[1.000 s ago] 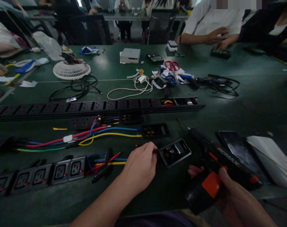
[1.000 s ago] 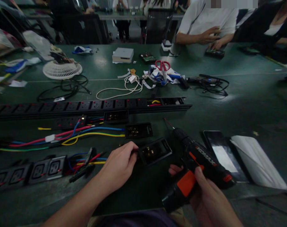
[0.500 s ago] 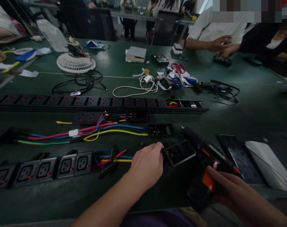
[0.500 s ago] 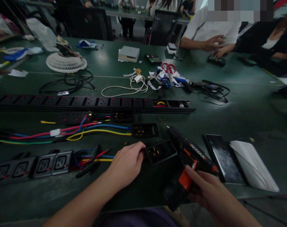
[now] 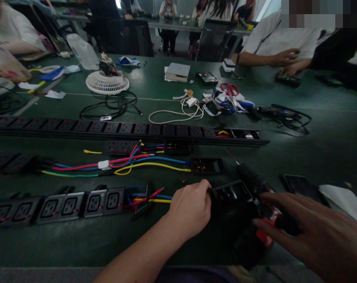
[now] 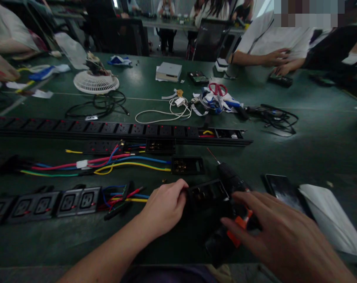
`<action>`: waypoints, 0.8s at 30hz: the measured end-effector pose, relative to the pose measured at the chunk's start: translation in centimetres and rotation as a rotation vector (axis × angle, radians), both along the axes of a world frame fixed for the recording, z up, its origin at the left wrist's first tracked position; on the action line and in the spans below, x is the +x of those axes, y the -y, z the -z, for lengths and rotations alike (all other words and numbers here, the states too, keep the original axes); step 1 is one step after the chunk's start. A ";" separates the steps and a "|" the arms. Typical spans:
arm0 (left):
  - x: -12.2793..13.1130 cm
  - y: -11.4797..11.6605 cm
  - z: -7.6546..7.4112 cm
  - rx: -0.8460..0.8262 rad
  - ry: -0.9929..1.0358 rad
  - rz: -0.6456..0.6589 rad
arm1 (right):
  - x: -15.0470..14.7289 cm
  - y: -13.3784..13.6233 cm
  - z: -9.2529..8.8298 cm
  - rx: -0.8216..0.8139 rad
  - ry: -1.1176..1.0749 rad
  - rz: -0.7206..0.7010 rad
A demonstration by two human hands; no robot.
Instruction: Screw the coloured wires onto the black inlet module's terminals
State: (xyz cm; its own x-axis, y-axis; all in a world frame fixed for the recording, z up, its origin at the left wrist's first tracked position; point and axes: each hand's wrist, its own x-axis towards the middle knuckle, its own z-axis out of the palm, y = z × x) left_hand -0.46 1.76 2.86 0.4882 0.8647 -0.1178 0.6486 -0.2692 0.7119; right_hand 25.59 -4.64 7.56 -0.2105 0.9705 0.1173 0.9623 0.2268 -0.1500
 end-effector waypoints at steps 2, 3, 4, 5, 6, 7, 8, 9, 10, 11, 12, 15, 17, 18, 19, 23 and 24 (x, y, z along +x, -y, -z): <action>-0.2 -0.1 0.0 -0.009 0.018 -0.004 | -2.5 -2.3 -0.1 0.036 0.047 -0.368; -0.2 -0.1 0.0 -0.011 0.030 -0.007 | -3.7 -3.3 0.2 0.062 0.079 -0.415; -0.3 -0.1 -0.1 -0.011 0.044 -0.008 | -4.6 -4.1 0.6 0.063 0.108 -0.448; -0.4 -0.1 -0.1 -0.012 0.058 -0.007 | -5.4 -4.7 1.1 0.055 0.112 -0.486; -0.4 -0.1 -0.1 -0.015 0.072 -0.008 | -5.8 -5.2 1.6 0.051 0.105 -0.507; -0.5 -0.2 -0.1 -0.022 0.084 -0.011 | -6.1 -5.6 2.1 0.033 0.091 -0.528; -0.5 -0.2 -0.1 -0.031 0.095 -0.013 | -6.1 -5.8 2.5 0.010 0.073 -0.541; -0.5 -0.2 -0.1 -0.041 0.104 -0.015 | -6.0 -6.0 2.8 -0.013 0.057 -0.545; -0.5 -0.3 -0.1 -0.049 0.110 -0.015 | -5.9 -6.1 2.9 -0.041 0.047 -0.542; -0.5 -0.4 0.0 -0.053 0.115 -0.014 | -5.7 -6.2 2.9 -0.069 0.040 -0.538; -0.5 -0.4 0.0 -0.055 0.118 -0.008 | -5.6 -6.3 2.8 -0.094 0.033 -0.531; -0.7 -0.6 0.0 -0.060 0.132 0.010 | -5.3 -6.5 2.1 -0.191 -0.007 -0.522; -0.8 -0.7 -0.1 -0.076 0.158 0.017 | -5.2 -6.7 1.7 -0.277 -0.041 -0.502; -0.9 -0.8 -0.1 -0.087 0.175 0.017 | -5.2 -6.9 1.5 -0.313 -0.059 -0.497; -0.9 -0.8 -0.2 -0.099 0.192 0.012 | -5.1 -7.1 1.4 -0.340 -0.077 -0.491; -1.1 -0.8 0.0 -0.180 0.261 -0.038 | -4.9 -7.8 1.6 -0.384 -0.133 -0.496; -1.0 -0.8 0.1 -0.206 0.283 -0.049 | -4.8 -7.9 1.8 -0.393 -0.142 -0.492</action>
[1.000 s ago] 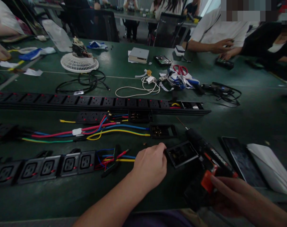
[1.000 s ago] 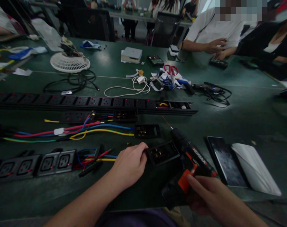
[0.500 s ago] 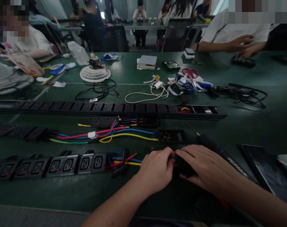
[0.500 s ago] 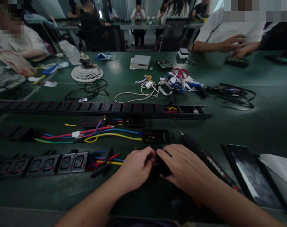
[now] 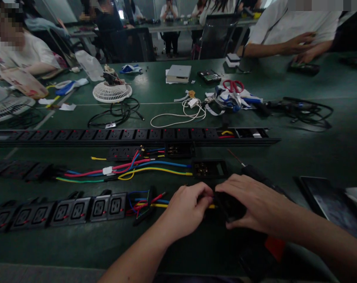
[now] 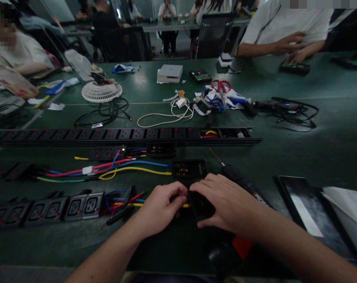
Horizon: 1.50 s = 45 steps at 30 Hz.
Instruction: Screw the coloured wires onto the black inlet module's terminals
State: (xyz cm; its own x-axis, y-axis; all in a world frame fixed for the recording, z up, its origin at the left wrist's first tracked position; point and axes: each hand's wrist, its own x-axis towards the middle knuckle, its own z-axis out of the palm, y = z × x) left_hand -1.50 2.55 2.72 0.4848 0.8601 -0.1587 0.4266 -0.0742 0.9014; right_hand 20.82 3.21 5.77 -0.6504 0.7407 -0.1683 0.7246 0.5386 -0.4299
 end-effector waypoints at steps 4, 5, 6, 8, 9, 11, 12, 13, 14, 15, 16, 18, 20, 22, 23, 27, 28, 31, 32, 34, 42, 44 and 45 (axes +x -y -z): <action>0.1 0.0 0.4 -0.100 0.109 -0.004 | 0.3 0.2 0.5 -0.043 -0.013 0.050; 0.1 0.0 0.4 -0.109 0.124 -0.004 | 0.3 0.3 0.5 -0.055 -0.018 0.061; 0.1 0.1 0.4 -0.106 0.127 -0.006 | 0.3 0.4 0.5 -0.068 -0.019 0.067; 0.1 0.1 0.2 -0.074 0.099 -0.014 | 0.3 0.5 0.5 -0.074 -0.024 0.080; 0.0 0.1 0.1 -0.052 0.076 -0.018 | 0.2 0.5 0.4 -0.072 -0.022 0.086; 0.0 0.2 -0.2 -0.013 0.039 -0.022 | 0.2 0.7 0.4 -0.045 -0.018 0.097; 0.1 0.2 -0.3 0.001 0.030 -0.021 | 0.2 0.8 0.4 -0.027 -0.014 0.106; 0.1 0.2 -0.4 0.011 0.026 -0.021 | 0.2 0.9 0.4 -0.016 -0.009 0.115; 0.1 0.2 -0.5 0.017 0.028 -0.023 | 0.2 1.1 0.5 -0.011 0.000 0.127; 0.1 0.2 -0.5 0.020 0.034 -0.027 | 0.3 1.3 0.5 -0.009 0.007 0.145; 0.1 0.2 -0.5 0.017 0.042 -0.032 | 0.3 1.4 0.5 -0.015 0.013 0.162; 0.1 0.2 -0.4 0.001 0.060 -0.044 | 0.5 1.6 0.6 -0.051 0.016 0.184; 0.1 0.2 -0.4 -0.022 0.078 -0.052 | 0.6 1.7 0.5 -0.094 0.007 0.183; 0.1 0.2 -0.4 -0.040 0.089 -0.056 | 0.7 1.6 0.4 -0.141 0.000 0.176; 0.1 0.2 -0.4 -0.044 0.091 -0.057 | 0.7 1.5 0.4 -0.163 -0.006 0.177; 0.0 0.2 -0.5 -0.037 0.105 -0.070 | 0.5 0.7 0.2 -0.290 -0.037 0.206; 0.1 0.1 -0.5 -0.031 0.114 -0.076 | 0.5 0.5 0.2 -0.331 -0.041 0.215; 0.2 0.1 -0.5 -0.012 0.132 -0.094 | 0.2 0.3 0.1 -0.384 -0.058 0.220; 0.3 0.1 -0.5 -0.009 0.125 -0.100 | 0.1 0.3 0.0 -0.377 -0.052 0.222; 0.3 0.2 -0.6 -0.010 0.097 -0.097 | -0.3 0.6 -0.4 -0.357 -0.009 0.245; 0.1 0.1 -0.7 -0.014 0.120 -0.023 | -1.3 1.4 -1.0 -0.395 -0.079 0.346; 0.1 0.0 -0.7 -0.020 0.090 -0.024 | -1.2 1.6 -0.8 -0.406 -0.097 0.358; 0.1 0.0 -0.7 -0.021 0.078 -0.027 | -1.1 1.7 -0.7 -0.396 -0.086 0.364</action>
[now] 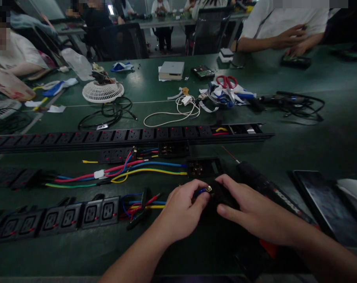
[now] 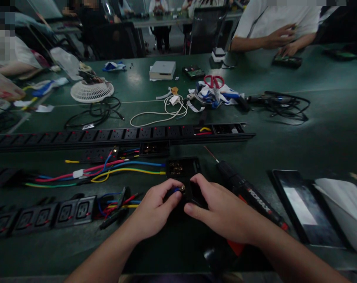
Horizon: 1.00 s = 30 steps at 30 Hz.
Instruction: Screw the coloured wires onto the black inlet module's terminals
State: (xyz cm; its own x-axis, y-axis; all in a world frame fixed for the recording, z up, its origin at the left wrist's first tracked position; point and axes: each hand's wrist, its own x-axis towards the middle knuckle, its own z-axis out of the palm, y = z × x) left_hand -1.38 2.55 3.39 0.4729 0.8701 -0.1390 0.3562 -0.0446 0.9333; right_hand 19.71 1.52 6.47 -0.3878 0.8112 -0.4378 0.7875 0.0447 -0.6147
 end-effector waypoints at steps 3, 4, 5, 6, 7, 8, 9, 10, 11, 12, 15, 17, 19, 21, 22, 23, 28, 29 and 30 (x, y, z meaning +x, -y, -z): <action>0.1 -0.1 -0.1 0.007 -0.017 -0.003 | 0.3 0.3 0.0 0.096 0.089 0.022; 0.2 -0.1 -0.2 0.014 -0.024 0.000 | 0.5 0.5 0.0 0.139 0.123 0.033; 0.3 -0.1 -0.3 0.022 -0.035 0.006 | 0.6 0.7 0.0 0.185 0.151 0.046; 0.3 -0.2 -0.4 0.033 -0.050 0.013 | 0.6 0.8 -0.1 0.224 0.172 0.056; 0.4 -0.2 -0.4 0.046 -0.070 0.018 | 0.7 1.0 -0.1 0.252 0.188 0.059; 0.6 -0.2 -0.5 0.062 -0.095 0.022 | 0.7 1.2 -0.2 0.271 0.202 0.059; 0.7 -0.2 -0.6 0.081 -0.125 0.023 | 0.7 1.3 -0.3 0.285 0.215 0.059; 0.8 -0.2 -0.6 0.103 -0.156 0.027 | 0.7 1.4 -0.3 0.286 0.231 0.059; 1.0 -0.2 -0.6 0.124 -0.185 0.036 | 0.7 1.5 -0.4 0.276 0.248 0.062; 1.1 -0.2 -0.6 0.145 -0.209 0.047 | 0.8 1.5 -0.4 0.263 0.269 0.071; 1.4 -0.2 -0.6 0.209 -0.263 0.090 | 0.9 1.4 -0.5 0.255 0.306 0.110; 1.7 -0.2 -0.5 0.276 -0.329 0.098 | 0.9 1.3 -0.5 0.283 0.323 0.126; 2.0 -0.1 -0.2 0.361 -0.440 0.092 | 0.9 1.3 -0.6 0.295 0.346 0.143; 2.4 0.1 0.3 0.436 -0.545 0.084 | 0.7 1.4 -0.7 0.278 0.373 0.163; 2.6 0.1 0.6 0.461 -0.572 0.083 | 0.7 1.5 -0.7 0.277 0.377 0.165; 2.7 0.2 0.9 0.476 -0.578 0.081 | 0.6 1.6 -0.7 0.275 0.381 0.165; 2.7 0.6 2.2 0.495 -0.477 -0.032 | 0.5 2.1 -0.7 0.277 0.374 0.163; 2.5 0.6 2.2 0.509 -0.450 -0.077 | 0.5 2.1 -0.7 0.280 0.369 0.158; 2.1 0.7 2.0 0.527 -0.423 -0.122 | 0.6 2.1 -0.7 0.289 0.361 0.148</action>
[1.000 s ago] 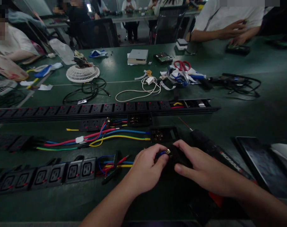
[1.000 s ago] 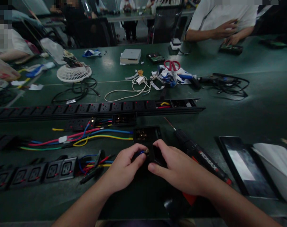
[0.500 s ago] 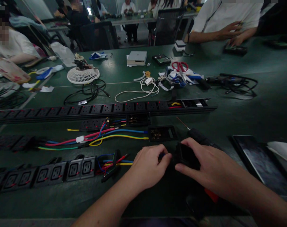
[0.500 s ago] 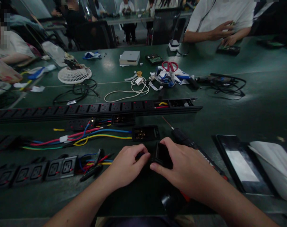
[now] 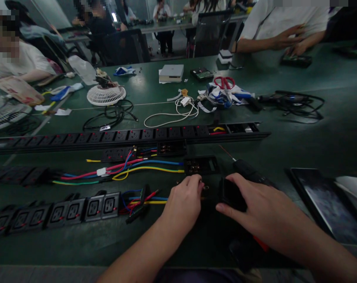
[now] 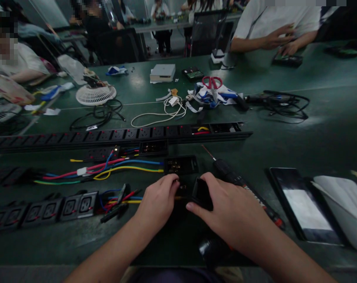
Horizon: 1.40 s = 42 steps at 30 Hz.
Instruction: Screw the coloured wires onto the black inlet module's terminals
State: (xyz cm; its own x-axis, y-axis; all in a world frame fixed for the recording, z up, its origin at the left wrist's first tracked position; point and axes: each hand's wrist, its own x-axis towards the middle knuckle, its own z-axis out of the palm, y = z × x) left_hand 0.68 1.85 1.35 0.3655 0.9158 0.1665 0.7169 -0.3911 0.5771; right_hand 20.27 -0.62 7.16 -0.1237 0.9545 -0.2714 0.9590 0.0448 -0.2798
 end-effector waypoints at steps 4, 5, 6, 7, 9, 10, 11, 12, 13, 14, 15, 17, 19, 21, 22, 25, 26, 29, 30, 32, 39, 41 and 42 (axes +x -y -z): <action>-2.9 0.0 -1.2 0.133 0.055 -0.091 | 0.2 -0.1 0.5 0.070 -0.002 -0.076; -3.8 -0.1 -1.5 0.137 0.016 -0.118 | 0.2 -0.2 0.7 0.119 0.010 -0.108; -4.6 -0.1 -1.7 0.124 -0.034 -0.132 | 0.3 -0.3 0.9 0.171 0.023 -0.144; -5.3 -0.2 -1.8 0.109 -0.093 -0.135 | 0.3 -0.4 1.1 0.212 0.037 -0.176; -6.3 -0.3 -1.8 0.083 -0.201 -0.141 | 0.2 -0.7 1.2 0.228 0.041 -0.211; -6.6 -0.3 -1.6 0.079 -0.252 -0.134 | 0.1 -0.8 1.2 0.215 0.029 -0.219; -6.7 -0.3 -1.4 0.080 -0.301 -0.125 | -0.1 -0.9 1.2 0.210 0.014 -0.227; -6.7 -0.3 -1.2 0.088 -0.347 -0.114 | -0.2 -1.0 1.1 0.217 0.002 -0.237; -6.7 -0.4 -1.0 0.100 -0.387 -0.101 | -0.4 -1.1 1.0 0.230 -0.009 -0.250; -6.6 -0.4 -0.7 0.113 -0.421 -0.091 | -0.6 -1.1 0.9 0.243 -0.019 -0.264; -6.5 -0.4 -0.5 0.125 -0.449 -0.081 | -0.8 -1.2 0.8 0.245 -0.025 -0.273; -6.4 -0.5 -0.3 0.137 -0.489 -0.061 | -1.1 -1.3 0.7 0.201 -0.027 -0.266; -6.5 -0.5 -0.3 0.144 -0.510 -0.057 | -1.4 -1.5 0.6 0.142 -0.019 -0.242; -6.3 -0.3 -0.6 0.170 -0.509 -0.096 | -1.6 -1.6 0.6 0.092 0.000 -0.222; -6.1 -0.1 -0.9 0.189 -0.493 -0.115 | -1.8 -1.6 0.6 0.069 0.012 -0.215; -5.0 0.8 -1.6 0.222 -0.381 -0.038 | -2.1 -1.7 0.6 0.024 0.039 -0.203; -4.5 1.0 -1.8 0.213 -0.350 0.022 | -2.1 -1.7 0.6 0.022 0.042 -0.200; -3.2 1.4 -1.6 0.161 -0.355 0.167 | -2.2 -1.6 0.6 0.016 0.048 -0.191; -2.9 1.4 -1.3 0.159 -0.372 0.192 | -2.2 -1.5 0.6 0.007 0.052 -0.188; -2.5 1.3 -0.7 0.163 -0.400 0.226 | -2.1 -1.5 0.6 -0.003 0.061 -0.178; -2.3 1.5 0.9 0.174 -0.364 0.236 | -1.9 -1.8 1.6 0.026 0.007 -0.169; -2.3 1.5 1.2 0.185 -0.336 0.233 | -1.7 -1.9 1.9 0.046 -0.005 -0.182; -2.4 1.5 1.3 0.191 -0.322 0.231 | -1.6 -1.9 2.0 0.058 -0.008 -0.187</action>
State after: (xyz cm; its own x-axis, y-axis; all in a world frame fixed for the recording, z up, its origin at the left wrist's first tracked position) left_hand -1.69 0.32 0.01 0.6183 0.7675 0.1692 0.7293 -0.6405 0.2405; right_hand 18.67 1.27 5.13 -0.3021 0.9286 -0.2153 0.9302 0.2378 -0.2796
